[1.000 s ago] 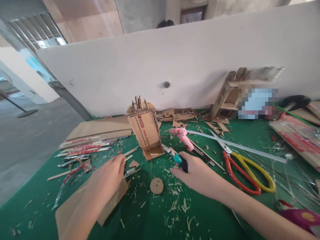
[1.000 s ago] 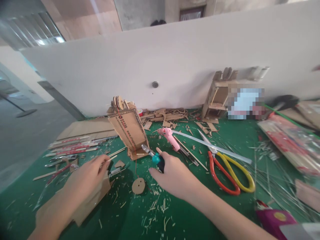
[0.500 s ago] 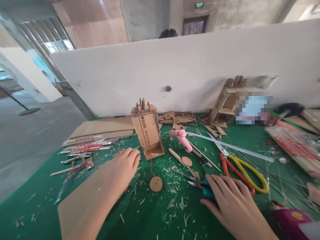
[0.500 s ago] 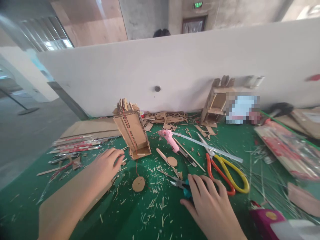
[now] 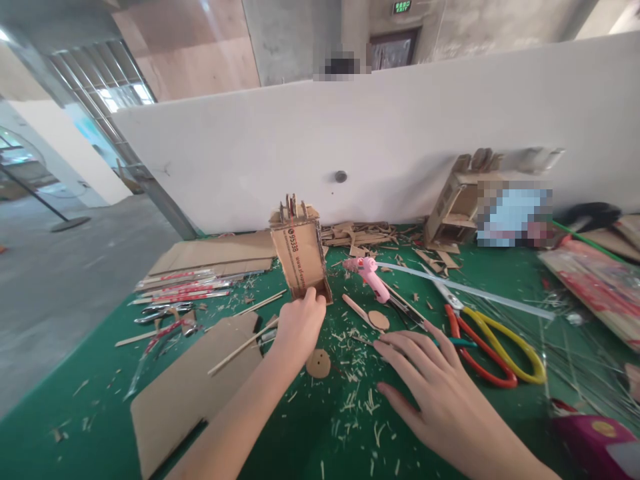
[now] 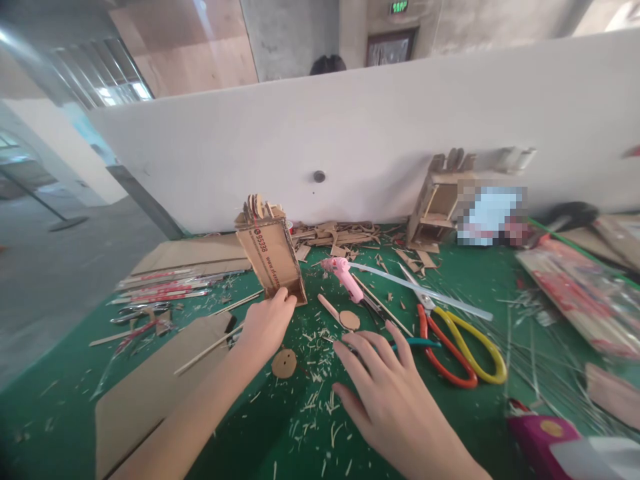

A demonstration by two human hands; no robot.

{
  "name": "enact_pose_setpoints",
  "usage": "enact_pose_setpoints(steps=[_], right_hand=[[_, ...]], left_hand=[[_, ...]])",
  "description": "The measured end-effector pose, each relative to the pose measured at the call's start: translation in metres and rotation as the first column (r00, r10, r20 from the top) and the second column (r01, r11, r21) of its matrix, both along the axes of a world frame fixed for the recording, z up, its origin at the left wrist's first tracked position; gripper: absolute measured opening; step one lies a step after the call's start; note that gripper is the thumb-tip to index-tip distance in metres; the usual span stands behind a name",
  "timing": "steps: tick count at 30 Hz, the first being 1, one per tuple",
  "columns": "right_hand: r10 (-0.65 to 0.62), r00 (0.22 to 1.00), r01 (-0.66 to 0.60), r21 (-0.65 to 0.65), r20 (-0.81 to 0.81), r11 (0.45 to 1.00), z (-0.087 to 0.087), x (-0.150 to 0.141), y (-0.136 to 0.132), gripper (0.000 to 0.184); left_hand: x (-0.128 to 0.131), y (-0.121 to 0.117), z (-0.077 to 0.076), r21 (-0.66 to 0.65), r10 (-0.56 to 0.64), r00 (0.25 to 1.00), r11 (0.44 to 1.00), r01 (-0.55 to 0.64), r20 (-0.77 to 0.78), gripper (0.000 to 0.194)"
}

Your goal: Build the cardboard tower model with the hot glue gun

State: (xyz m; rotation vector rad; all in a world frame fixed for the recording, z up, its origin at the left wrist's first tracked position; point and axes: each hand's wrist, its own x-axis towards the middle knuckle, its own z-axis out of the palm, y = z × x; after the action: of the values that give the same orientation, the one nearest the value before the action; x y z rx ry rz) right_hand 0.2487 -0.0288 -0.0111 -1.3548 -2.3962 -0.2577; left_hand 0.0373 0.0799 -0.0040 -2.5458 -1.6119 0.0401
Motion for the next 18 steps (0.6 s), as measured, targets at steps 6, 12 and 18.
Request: enact_pose_setpoints(steps=[6,12,18], right_hand=[[0.045,0.984,-0.061,-0.092,-0.172,0.994,0.000,-0.009,0.004,0.035],[0.143,0.905,-0.240,-0.201,-0.401,0.950,-0.009,-0.024,0.007,0.023],[0.103,0.894,-0.229,-0.249,-0.435,0.941,-0.025,-0.029,-0.001,0.022]], left_hand=[[-0.005,-0.029,0.008,-0.050,-0.203,0.971,0.976,0.211,0.125,0.020],[-0.005,-0.076,-0.019,-0.002,-0.312,0.709,0.915,0.404,0.632,0.009],[-0.016,-0.081,-0.028,0.034,-0.323,0.739,0.926,0.377,0.591,0.012]])
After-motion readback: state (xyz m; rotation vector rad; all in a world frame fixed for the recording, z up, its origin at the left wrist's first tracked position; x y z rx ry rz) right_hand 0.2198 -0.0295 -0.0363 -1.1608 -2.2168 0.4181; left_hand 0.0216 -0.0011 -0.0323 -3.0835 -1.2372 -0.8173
